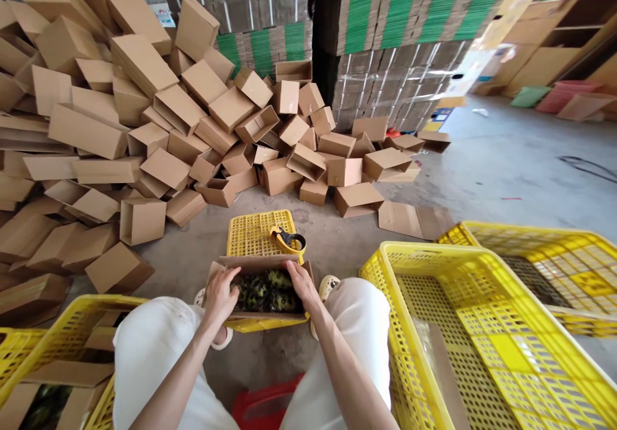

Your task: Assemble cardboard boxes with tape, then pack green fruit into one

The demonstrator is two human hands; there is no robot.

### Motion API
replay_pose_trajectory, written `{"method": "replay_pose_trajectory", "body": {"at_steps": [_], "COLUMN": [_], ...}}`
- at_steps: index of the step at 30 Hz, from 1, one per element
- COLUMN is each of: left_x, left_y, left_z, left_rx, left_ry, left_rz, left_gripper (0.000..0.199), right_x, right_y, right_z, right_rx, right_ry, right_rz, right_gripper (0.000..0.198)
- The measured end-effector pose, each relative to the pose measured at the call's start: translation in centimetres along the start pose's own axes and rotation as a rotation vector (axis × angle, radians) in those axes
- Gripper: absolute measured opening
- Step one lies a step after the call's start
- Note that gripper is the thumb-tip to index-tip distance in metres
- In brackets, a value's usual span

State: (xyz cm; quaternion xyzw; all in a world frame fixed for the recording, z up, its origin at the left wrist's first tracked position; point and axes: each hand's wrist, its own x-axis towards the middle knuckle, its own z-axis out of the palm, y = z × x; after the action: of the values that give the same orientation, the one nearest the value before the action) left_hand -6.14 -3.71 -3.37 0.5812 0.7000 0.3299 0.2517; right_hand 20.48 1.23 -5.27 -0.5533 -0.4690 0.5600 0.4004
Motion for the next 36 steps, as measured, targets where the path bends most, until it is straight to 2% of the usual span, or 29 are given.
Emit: {"method": "replay_pose_trajectory", "body": {"at_steps": [3, 5, 9, 10, 12, 14, 16, 20, 23, 25, 27, 30, 31, 34, 36], "left_x": [0.3, 0.7, 1.6, 1.6, 1.7, 1.8, 1.8, 1.7, 1.3, 1.0, 0.6, 0.4, 0.4, 0.4, 0.4], "left_y": [1.7, 3.0, 4.0, 3.9, 3.4, 2.8, 2.2, 0.8, 0.0, 0.3, 1.2, 3.0, 3.5, 4.4, 4.3], "left_z": [2.7, 4.9, 8.1, 8.5, 8.7, 8.4, 7.4, 3.8, 1.2, 0.5, 1.2, 4.3, 5.7, 9.2, 10.7], "left_rx": [-0.007, -0.001, 0.051, 0.07, 0.11, 0.139, 0.152, 0.175, 0.234, 0.223, 0.16, 0.114, 0.112, 0.119, 0.137], "left_ry": [-0.149, -0.332, -0.365, -0.359, -0.338, -0.313, -0.29, -0.207, -0.014, 0.039, -0.079, -0.452, -0.515, -0.6, -0.615], "left_rz": [0.102, 0.115, 0.082, 0.067, 0.041, 0.033, 0.049, 0.074, 0.108, 0.167, 0.216, 0.171, 0.162, 0.118, 0.07], "left_gripper": [0.04, 0.044, 0.067, 0.068, 0.056, 0.036, 0.024, 0.028, 0.034, 0.038, 0.037, 0.037, 0.041, 0.056, 0.054], "right_x": [0.3, 0.4, 0.1, 0.1, 0.0, 0.1, 0.1, 0.0, -0.1, -0.1, -0.1, 0.0, 0.0, -0.2, -0.2], "right_y": [0.7, 1.0, 0.8, 0.8, 0.6, 0.5, 0.5, 0.5, 0.4, 0.4, 0.4, 0.5, 0.5, 0.6, 0.6], "right_z": [0.2, 0.3, 0.2, 0.1, 0.0, -0.1, -0.2, -0.3, 0.0, 0.2, 0.4, 0.5, 0.5, 0.4, 0.3], "right_rx": [0.022, 0.02, 0.042, 0.053, 0.074, 0.091, 0.101, 0.076, 0.043, 0.025, 0.01, -0.008, -0.012, -0.019, -0.018], "right_ry": [-0.03, -0.048, -0.079, -0.086, -0.095, -0.097, -0.086, -0.06, -0.059, -0.06, -0.056, -0.055, -0.06, -0.084, -0.095], "right_rz": [0.067, 0.087, 0.118, 0.136, 0.177, 0.2, 0.186, 0.131, 0.092, 0.074, 0.065, 0.06, 0.06, 0.071, 0.094], "right_gripper": [0.068, 0.074, 0.078, 0.078, 0.079, 0.079, 0.077, 0.071, 0.06, 0.056, 0.058, 0.063, 0.064, 0.068, 0.073]}}
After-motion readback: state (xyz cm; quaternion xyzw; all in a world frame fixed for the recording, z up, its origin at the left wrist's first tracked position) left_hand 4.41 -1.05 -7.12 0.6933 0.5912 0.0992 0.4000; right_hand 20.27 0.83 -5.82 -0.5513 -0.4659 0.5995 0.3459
